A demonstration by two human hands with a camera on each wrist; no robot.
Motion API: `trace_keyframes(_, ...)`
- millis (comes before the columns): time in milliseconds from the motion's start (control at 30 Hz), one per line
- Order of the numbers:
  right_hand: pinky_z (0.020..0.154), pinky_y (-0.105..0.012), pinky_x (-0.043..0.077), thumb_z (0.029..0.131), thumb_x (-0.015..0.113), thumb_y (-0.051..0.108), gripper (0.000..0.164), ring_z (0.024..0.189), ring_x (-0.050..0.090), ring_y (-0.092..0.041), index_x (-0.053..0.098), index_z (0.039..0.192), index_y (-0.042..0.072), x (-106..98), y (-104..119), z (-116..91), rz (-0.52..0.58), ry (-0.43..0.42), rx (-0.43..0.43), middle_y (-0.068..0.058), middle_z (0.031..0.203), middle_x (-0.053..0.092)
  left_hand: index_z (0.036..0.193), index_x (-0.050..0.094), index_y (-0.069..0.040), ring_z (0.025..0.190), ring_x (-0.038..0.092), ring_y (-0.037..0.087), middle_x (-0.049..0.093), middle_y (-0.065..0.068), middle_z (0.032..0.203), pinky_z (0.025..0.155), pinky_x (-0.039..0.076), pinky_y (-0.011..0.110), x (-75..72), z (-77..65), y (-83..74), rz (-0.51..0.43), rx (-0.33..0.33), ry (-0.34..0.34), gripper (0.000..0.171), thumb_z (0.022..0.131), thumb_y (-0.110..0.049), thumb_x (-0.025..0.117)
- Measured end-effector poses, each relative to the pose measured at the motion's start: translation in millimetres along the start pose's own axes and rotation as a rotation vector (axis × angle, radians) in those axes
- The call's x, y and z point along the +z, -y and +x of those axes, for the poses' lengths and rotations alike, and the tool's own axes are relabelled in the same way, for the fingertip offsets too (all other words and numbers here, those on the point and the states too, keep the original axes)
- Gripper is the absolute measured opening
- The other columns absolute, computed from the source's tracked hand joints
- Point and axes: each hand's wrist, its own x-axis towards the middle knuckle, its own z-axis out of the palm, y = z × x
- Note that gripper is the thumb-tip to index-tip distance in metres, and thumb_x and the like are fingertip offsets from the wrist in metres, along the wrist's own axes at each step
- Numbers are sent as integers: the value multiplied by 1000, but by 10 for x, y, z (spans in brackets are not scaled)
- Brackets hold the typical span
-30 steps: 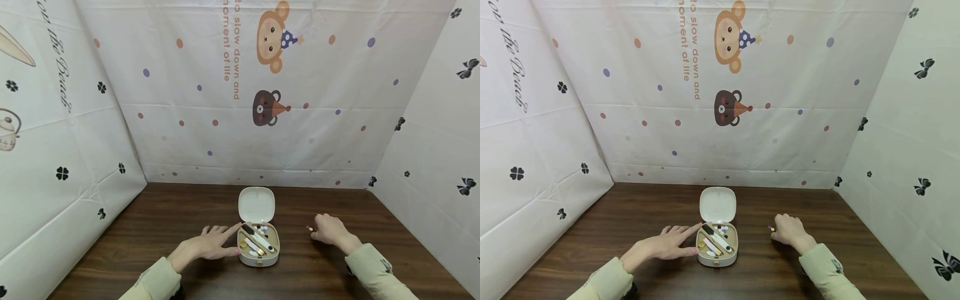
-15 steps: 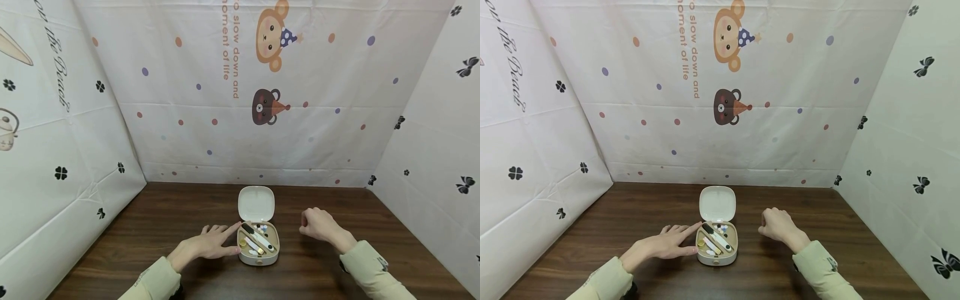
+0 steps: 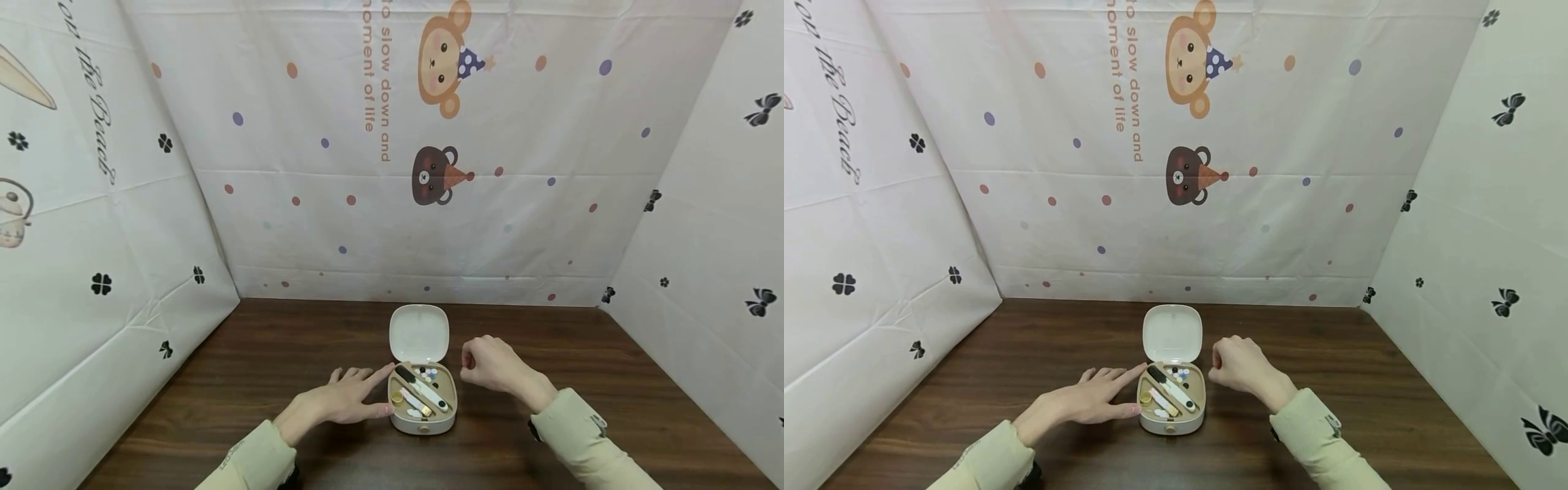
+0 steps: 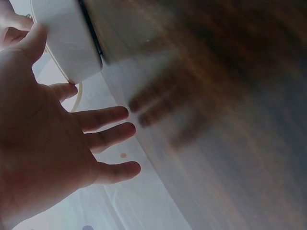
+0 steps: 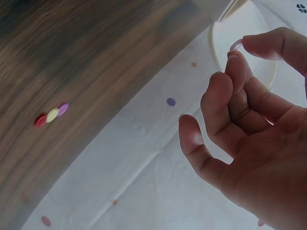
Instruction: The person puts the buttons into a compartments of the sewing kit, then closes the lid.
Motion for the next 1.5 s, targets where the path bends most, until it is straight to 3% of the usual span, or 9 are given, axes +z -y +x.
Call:
trace_keyframes(467, 50, -19, 36, 73, 67, 11, 13, 51, 42, -2, 60, 64, 18, 127, 168, 137, 54, 24, -80, 11, 59, 54, 155, 16, -34, 141, 32, 36, 38, 16, 152, 111, 16, 69, 2, -3, 6, 1, -1, -10, 80, 89, -73, 40)
trace_keyframes(700, 51, -19, 37, 71, 68, 14, 14, 52, 42, -1, 59, 63, 20, 218, 211, 182, 74, 36, -79, 13, 59, 53, 155, 16, -34, 141, 33, 35, 39, 15, 151, 111, 16, 69, 3, 3, 8, 4, -3, -4, 80, 89, -73, 39)
trace_keyframes(967, 50, -18, 35, 71, 69, 13, 15, 50, 40, 0, 59, 62, 20, 250, 241, 202, 44, 16, -130, 13, 57, 51, 155, 16, -33, 140, 33, 35, 39, 15, 151, 111, 17, 68, 1, 8, 11, 9, 0, -4, 79, 90, -72, 39)
trace_keyframes(1367, 49, -17, 34, 73, 68, 9, 9, 52, 39, 1, 71, 71, 17, 204, 215, 124, 47, 43, -167, 14, 57, 50, 155, 15, -34, 141, 33, 36, 38, 16, 152, 111, 16, 69, -15, 6, 5, -3, -5, 6, 79, 90, -72, 40)
trace_keyframes(1500, 49, -16, 34, 74, 67, 7, 14, 52, 39, 3, 77, 78, 16, 194, 231, 89, 17, 35, -187, 14, 63, 60, 155, 15, -34, 141, 33, 36, 38, 15, 152, 111, 16, 69, -20, 3, -1, -3, -8, 11, 79, 90, -71, 40)
